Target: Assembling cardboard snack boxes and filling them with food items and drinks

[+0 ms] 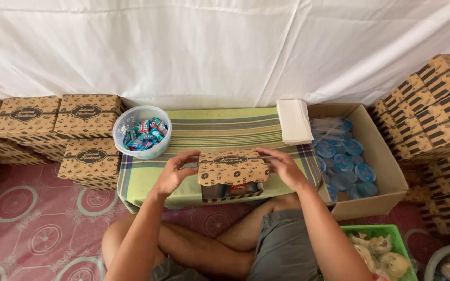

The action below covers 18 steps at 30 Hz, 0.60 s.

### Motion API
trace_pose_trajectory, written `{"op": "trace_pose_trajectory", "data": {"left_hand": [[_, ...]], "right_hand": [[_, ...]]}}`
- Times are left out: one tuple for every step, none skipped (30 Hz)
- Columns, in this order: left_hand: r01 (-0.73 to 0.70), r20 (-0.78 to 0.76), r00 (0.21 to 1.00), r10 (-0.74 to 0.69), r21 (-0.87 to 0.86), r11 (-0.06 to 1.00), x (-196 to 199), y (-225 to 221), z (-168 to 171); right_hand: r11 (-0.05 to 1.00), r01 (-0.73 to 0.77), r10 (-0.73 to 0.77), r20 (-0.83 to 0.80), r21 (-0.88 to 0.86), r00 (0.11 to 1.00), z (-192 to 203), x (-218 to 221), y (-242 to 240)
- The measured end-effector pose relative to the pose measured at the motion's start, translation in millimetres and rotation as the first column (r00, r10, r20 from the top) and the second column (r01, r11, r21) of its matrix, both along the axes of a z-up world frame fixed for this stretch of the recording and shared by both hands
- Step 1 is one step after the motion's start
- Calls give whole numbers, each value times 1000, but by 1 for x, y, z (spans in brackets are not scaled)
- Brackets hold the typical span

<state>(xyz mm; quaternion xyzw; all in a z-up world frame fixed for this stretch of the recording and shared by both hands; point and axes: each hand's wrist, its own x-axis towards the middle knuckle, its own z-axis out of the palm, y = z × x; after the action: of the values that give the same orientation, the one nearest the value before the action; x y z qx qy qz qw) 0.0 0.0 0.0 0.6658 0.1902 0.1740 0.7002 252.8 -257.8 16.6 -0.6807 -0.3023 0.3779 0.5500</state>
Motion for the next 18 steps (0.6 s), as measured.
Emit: {"op": "trace_pose_trajectory", "data": {"left_hand": [[-1,-1,1000,1,0,1000,2,-3,-2],[-61,-20,998,61,-5,998,3,-6,-4],[-122,-39,992,121,-11,992,4,-10,-7],[-123,-41,992,122,-14,992,5,-17,-3],[-142,-32,989,141,-28,989,6,-24,1],[-161,-23,987,160,-43,986,7,-31,6],[-161,-23,987,160,-46,986,8,-36,6],[-141,-19,990,140,-28,990,9,-40,6],[-122,-15,992,122,-10,992,9,-44,6],[-123,-17,992,123,-12,992,9,-44,3],[-132,3,991,132,-16,991,8,-44,-1],[-140,23,990,141,-20,990,7,-44,-4],[-142,22,990,142,-19,990,8,-45,-9],[-169,7,986,169,39,985,8,-47,-13],[-193,-5,981,195,96,976,9,-48,-17],[-194,-6,981,195,97,976,8,-55,-1],[-197,-38,977,212,239,951,6,-62,14],[-191,-67,970,233,377,906,5,-70,30]], "right_hand": [[1000,-1,1,-1,0,1000,7,-4,0],[1000,-7,7,-27,25,1000,14,-9,1],[999,-12,14,-53,48,999,20,-13,0],[999,-12,15,-55,45,998,11,-10,0],[999,-27,26,8,26,1000,3,-6,0],[999,-40,39,70,5,997,-6,-2,0],[999,-39,39,69,2,997,5,-11,-1],[998,-57,58,101,-13,993,15,-20,-3],[997,-75,78,130,-29,988,26,-30,-4],[997,-76,79,129,-31,988,27,-30,-4],[996,-77,83,125,-50,989,28,-31,-5],[995,-79,86,122,-68,989,28,-32,-6],[994,-80,88,121,-67,989,29,-35,-6],[995,-81,88,131,-58,987,29,-38,-6],[996,-80,86,142,-49,986,30,-40,-7],[996,-80,86,141,-48,986,27,-40,-8],[995,-82,90,157,-56,984,24,-40,-8],[994,-83,93,172,-64,981,20,-39,-9]]}}
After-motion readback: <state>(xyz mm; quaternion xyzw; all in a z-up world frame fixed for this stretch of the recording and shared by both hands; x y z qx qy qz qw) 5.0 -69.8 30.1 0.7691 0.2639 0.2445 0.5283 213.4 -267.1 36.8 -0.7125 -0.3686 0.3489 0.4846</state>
